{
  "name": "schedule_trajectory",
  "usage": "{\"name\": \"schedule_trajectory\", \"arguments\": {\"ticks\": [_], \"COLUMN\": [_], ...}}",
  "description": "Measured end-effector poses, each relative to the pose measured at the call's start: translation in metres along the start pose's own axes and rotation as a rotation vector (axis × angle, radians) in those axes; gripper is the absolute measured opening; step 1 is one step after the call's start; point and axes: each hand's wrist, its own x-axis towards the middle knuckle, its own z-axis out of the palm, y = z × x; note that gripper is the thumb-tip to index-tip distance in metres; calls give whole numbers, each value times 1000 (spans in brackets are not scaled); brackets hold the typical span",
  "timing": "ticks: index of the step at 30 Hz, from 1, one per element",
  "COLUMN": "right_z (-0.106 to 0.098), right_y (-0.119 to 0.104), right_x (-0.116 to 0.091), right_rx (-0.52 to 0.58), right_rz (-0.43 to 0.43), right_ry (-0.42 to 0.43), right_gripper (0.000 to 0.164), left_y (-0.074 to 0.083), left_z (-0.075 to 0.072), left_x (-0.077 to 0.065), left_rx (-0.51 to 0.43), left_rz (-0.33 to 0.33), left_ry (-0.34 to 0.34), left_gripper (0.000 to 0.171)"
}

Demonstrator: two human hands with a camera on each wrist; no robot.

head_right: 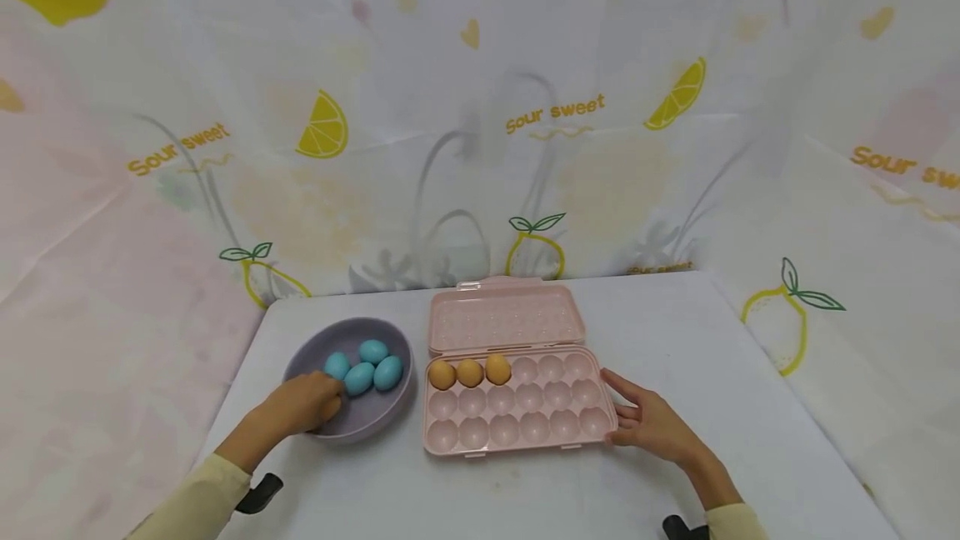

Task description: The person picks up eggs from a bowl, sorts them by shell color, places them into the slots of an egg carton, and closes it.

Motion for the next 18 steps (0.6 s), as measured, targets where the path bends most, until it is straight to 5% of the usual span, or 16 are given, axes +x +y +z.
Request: {"name": "schedule_trajectory", "arguments": {"ticks": [9,15,18], "right_z": [1,1,1], "right_y": [-1,1,1], "right_x": [0,1,1], "right_rx": [5,-5,-15], "right_rz": [8,12,15], "right_ry": [7,10,15], "right_gripper": [93,93,92], "left_y": [0,11,18], "left_z": [-17,-25,-25], "left_x": [8,23,33], "left_rx": [-47,-50,-81], "left_rz": [5,116,191], "left_ry": [53,207,269], "left_gripper": [14,4,23]}}
